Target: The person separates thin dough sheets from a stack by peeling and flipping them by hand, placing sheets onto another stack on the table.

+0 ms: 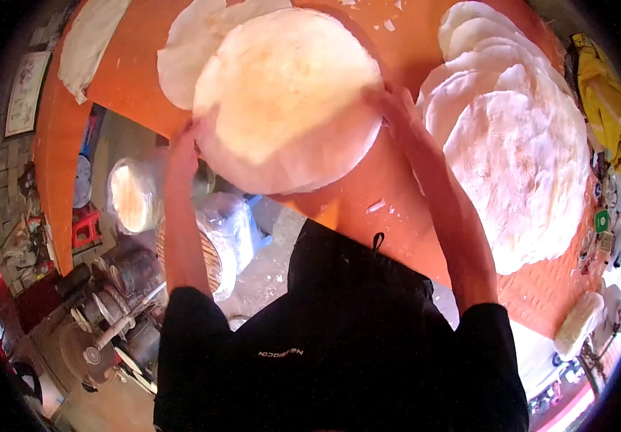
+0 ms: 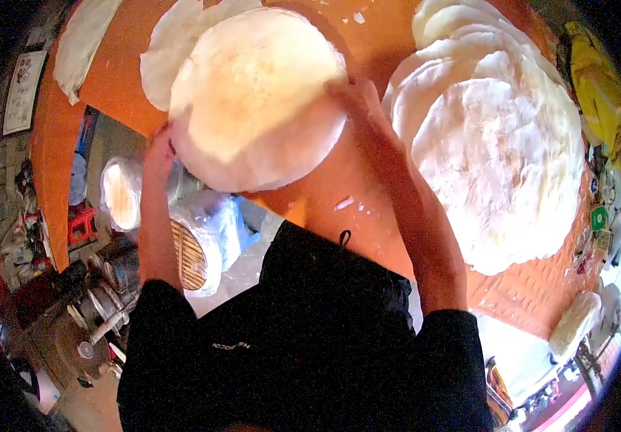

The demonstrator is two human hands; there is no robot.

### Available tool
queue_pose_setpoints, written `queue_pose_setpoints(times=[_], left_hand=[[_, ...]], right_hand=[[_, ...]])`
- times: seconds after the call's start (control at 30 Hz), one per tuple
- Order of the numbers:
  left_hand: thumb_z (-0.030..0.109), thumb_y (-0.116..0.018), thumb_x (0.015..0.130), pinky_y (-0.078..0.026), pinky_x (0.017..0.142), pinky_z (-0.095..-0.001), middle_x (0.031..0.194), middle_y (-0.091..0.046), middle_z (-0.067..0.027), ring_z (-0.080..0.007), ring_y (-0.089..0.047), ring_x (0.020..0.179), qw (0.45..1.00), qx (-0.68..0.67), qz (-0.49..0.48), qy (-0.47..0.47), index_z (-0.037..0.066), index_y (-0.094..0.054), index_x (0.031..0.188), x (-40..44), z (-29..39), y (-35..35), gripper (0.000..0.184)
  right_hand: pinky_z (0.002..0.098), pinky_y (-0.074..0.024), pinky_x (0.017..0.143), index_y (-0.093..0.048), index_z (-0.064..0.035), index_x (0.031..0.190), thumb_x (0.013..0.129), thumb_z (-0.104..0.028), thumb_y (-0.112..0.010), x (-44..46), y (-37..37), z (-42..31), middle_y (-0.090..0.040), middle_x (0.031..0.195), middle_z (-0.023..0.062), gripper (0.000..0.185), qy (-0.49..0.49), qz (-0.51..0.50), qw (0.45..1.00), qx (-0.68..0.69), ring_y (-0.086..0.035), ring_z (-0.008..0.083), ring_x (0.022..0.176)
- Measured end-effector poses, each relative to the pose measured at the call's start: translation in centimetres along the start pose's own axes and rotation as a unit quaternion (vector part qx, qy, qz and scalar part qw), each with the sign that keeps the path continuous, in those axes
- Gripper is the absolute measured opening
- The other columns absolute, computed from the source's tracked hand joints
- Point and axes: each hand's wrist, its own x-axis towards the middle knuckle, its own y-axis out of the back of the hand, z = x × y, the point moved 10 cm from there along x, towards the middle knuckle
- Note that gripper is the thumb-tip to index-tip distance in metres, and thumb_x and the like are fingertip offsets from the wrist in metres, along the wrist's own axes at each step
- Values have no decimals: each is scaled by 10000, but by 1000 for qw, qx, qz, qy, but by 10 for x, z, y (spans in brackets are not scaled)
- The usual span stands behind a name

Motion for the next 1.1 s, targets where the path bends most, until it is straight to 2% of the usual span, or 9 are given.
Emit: queue_pose_setpoints(times=[0.1,0.23,0.3,0.4,0.5,0.67,0.73,0.87,1.1], left_hand=[[145,-566,925,-467,945,-346,1197,-593,-83,-208,-573,1079,994,-69,4,-82,-7,-536,1217,-25,-1,-20,331],[162,-566,923,-467,939,-358,1189,-588,-76,-212,-569,1071,995,-7,25,-96,5,-526,1229,11,-40,17,346],[102,-579,849,-467,854,-377,989,-596,-60,-222,-578,957,934,284,28,-216,21,-563,1026,26,-23,29,196],[40,-539,819,-385,943,-407,920,-554,-64,-218,-510,982,990,25,108,-89,36,-554,904,8,-20,12,86],[23,-541,825,-389,922,-384,913,-559,-75,-207,-511,961,976,63,171,-121,22,-559,910,-21,11,11,87],[32,-580,864,-465,795,-304,955,-605,-99,-183,-570,887,865,312,251,-302,-26,-580,1028,-85,82,-42,174],[35,-595,879,-496,745,-271,971,-624,-109,-173,-594,858,864,317,196,-338,-45,-588,1075,-100,84,-84,211],[37,-607,863,-488,788,-257,1013,-605,-67,-140,-576,874,938,227,-8,-261,-1,-568,1150,-109,38,-200,292],[112,-632,878,-514,707,-247,943,-599,-65,-127,-601,810,930,181,-320,-15,-25,-489,1215,-190,-73,-391,392]], right_hand=[[312,-454,703,-639,-6,987,777,-149,-662,9,0,39,-621,863,51,255,-6,13,992,123,-558,158,790],[337,-464,698,-615,-14,1018,799,-205,-649,8,2,32,-621,866,91,292,76,71,994,-14,-576,206,789],[344,-469,688,-602,-11,1054,809,-240,-653,1,1,13,-623,882,110,339,98,95,989,-59,-585,222,792],[355,-476,674,-582,-6,1108,825,-293,-658,-21,10,-23,-626,905,137,410,150,146,970,-126,-598,245,795],[366,-484,659,-562,-2,1162,841,-346,-663,-87,54,-87,-630,929,165,482,199,217,925,-238,-610,269,798],[282,-522,682,-646,-101,1101,735,-147,-793,-261,257,-76,-671,956,53,397,88,503,753,-415,-620,142,796],[331,-519,726,-619,-80,1132,739,-325,-777,-334,330,-68,-675,1007,92,489,-54,571,610,-546,-644,184,844],[307,-481,567,-599,51,1068,685,-403,-804,-386,405,19,-620,708,84,628,-178,555,801,-139,-587,166,633],[295,-475,547,-611,22,999,678,-430,-802,-376,391,5,-603,645,74,587,-201,502,819,-191,-585,168,588]])
